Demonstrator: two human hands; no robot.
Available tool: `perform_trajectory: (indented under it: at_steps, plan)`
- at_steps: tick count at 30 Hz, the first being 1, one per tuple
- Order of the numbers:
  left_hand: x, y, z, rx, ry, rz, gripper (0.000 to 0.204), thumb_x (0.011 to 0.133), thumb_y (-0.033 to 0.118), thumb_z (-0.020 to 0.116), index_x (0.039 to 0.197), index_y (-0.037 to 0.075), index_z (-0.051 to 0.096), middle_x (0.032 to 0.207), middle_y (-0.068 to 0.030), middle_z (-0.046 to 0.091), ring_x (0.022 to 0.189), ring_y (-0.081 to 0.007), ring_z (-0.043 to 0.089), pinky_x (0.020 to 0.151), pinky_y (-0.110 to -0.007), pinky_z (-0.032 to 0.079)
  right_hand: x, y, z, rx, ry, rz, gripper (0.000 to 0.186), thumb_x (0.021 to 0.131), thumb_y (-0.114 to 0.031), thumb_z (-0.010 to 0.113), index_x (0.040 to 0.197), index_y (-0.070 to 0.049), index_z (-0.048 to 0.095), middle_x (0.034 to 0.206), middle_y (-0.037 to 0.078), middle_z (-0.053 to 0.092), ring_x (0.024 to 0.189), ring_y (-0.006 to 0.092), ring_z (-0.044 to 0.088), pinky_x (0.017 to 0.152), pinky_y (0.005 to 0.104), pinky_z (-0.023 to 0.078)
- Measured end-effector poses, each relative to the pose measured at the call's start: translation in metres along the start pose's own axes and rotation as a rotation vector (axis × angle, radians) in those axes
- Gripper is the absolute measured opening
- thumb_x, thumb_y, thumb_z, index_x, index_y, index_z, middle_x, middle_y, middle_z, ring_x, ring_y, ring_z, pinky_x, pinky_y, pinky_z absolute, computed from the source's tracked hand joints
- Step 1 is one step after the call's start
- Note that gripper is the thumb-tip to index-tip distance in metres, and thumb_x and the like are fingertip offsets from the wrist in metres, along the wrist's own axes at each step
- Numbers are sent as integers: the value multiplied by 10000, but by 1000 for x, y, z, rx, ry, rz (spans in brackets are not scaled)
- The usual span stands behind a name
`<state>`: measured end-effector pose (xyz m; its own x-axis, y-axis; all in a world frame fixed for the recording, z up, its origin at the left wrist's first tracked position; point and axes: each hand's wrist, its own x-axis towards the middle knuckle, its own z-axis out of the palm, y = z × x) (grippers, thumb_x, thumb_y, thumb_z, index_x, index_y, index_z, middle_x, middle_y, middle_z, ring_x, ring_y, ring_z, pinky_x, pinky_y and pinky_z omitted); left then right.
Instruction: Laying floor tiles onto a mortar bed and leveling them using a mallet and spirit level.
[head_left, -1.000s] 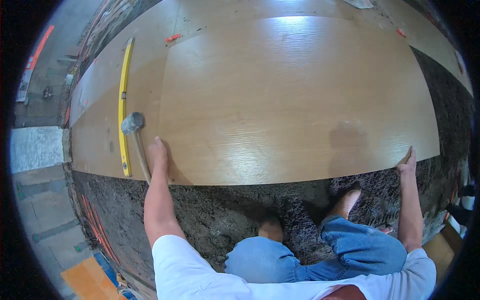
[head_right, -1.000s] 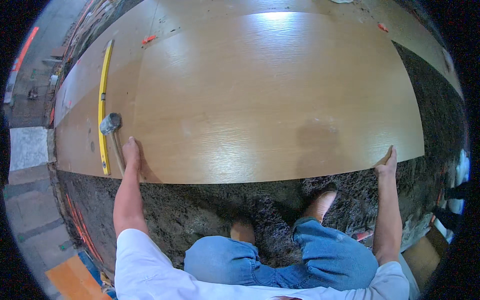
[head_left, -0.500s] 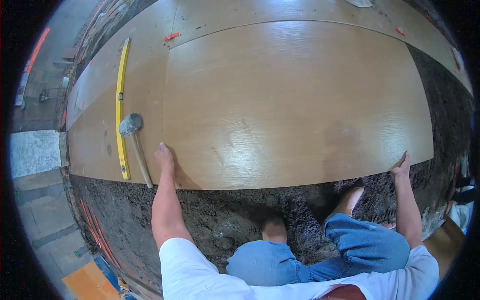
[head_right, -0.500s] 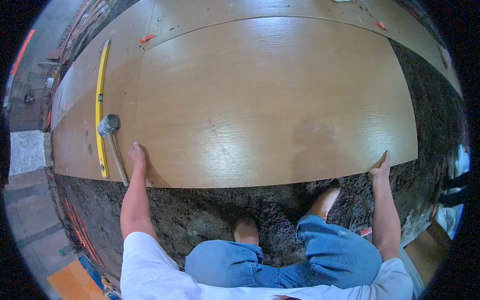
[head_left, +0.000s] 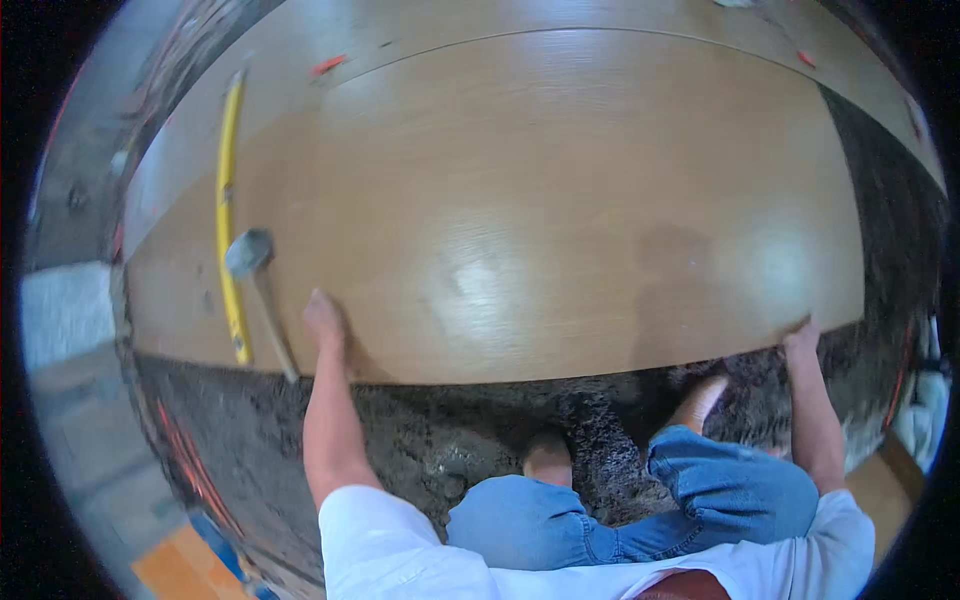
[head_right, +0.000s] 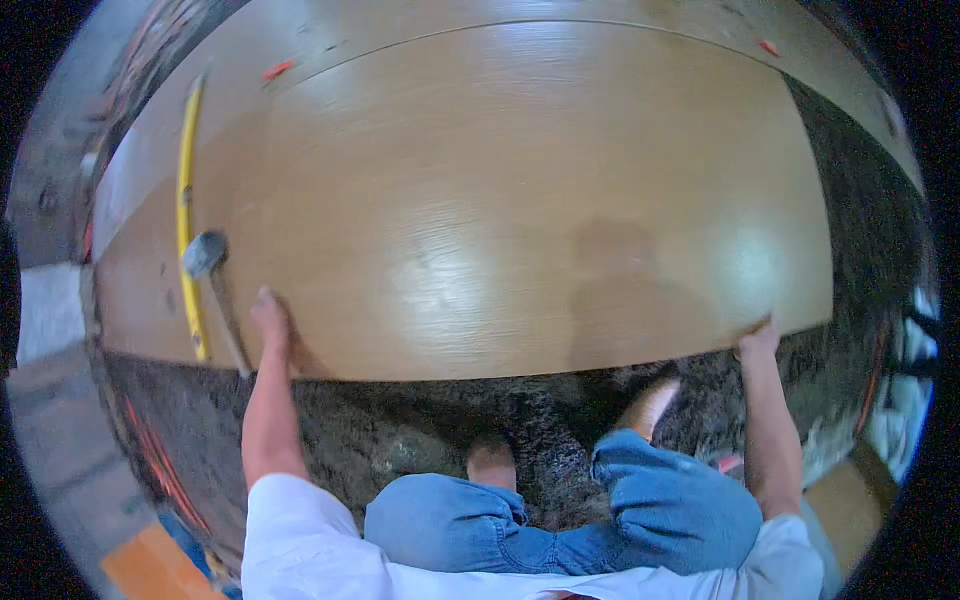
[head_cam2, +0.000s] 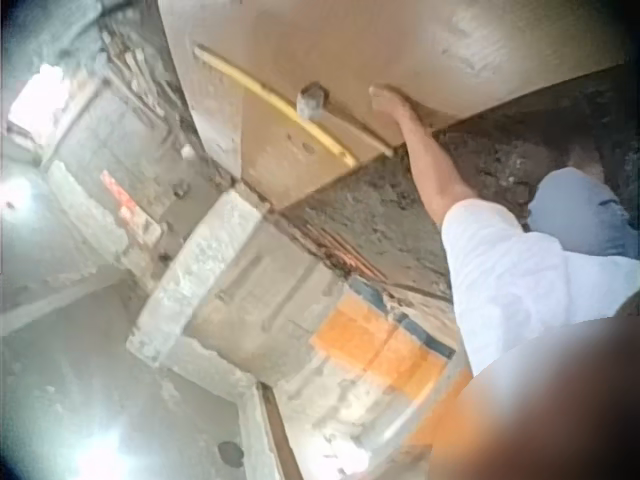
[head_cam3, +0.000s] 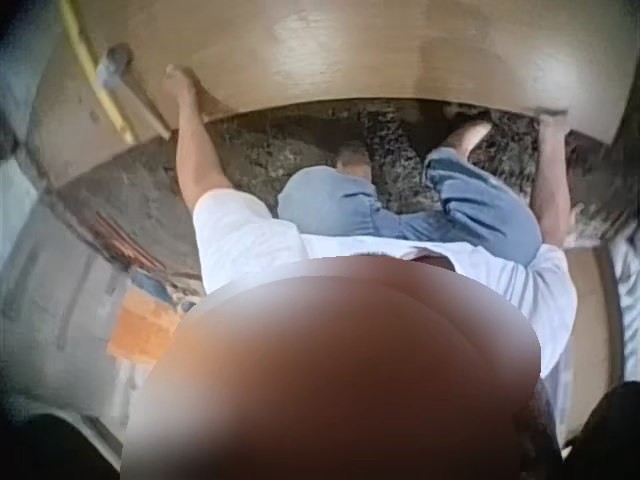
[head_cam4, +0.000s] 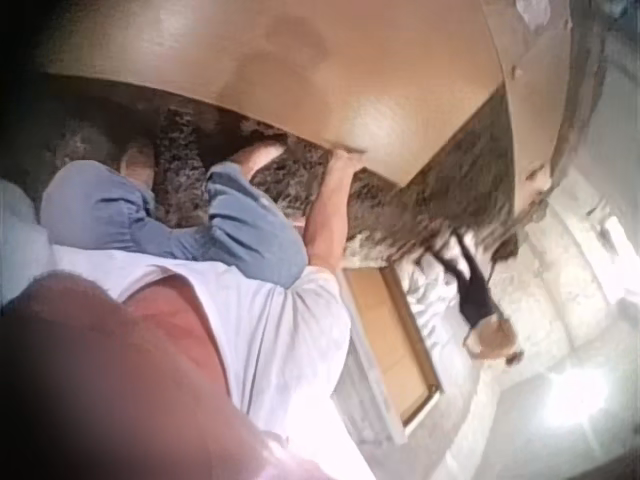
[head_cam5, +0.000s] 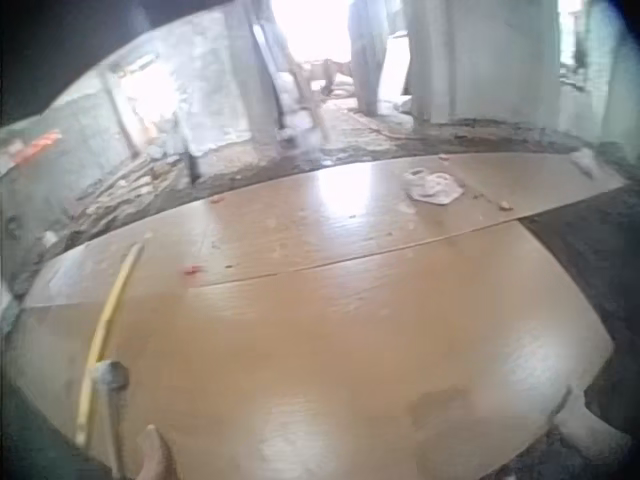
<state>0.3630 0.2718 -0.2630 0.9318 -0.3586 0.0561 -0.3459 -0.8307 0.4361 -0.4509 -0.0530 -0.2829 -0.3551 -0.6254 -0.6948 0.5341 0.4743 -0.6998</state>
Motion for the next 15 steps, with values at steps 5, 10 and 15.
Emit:
perform_trajectory:
  at_steps: [5, 10, 15]
  plan:
    - [4, 2, -10, -342, -322, -117, 484, 1008, 319, 382, 1209, -74, 579, 1156, -153, 636, 1057, -248, 585, 941, -381, 449, -9, 11, 4, 143, 90, -143, 538, 953, -337, 518, 1395, -55, 400, 1436, 140, 430, 1292, 339, 408, 1119, 479, 285]
    - [-7, 0, -26, -287, -157, -182, 480, 1003, 319, 411, 1106, -105, 614, 1033, -183, 670, 904, -276, 605, 821, -371, 480, -40, 6, 33, 219, 217, -17, 553, 979, -430, 458, 1410, -89, 393, 1451, 128, 421, 1321, 349, 392, 1098, 574, 271]
    - [-46, -23, -19, 424, 12, 24, 489, 1007, 327, 382, 1036, -95, 627, 1002, -257, 661, 889, -404, 618, 772, -449, 484, -60, -2, 54, 236, 265, 31, 533, 986, -434, 441, 1399, -100, 404, 1449, 121, 424, 1319, 345, 398, 1082, 606, 272]
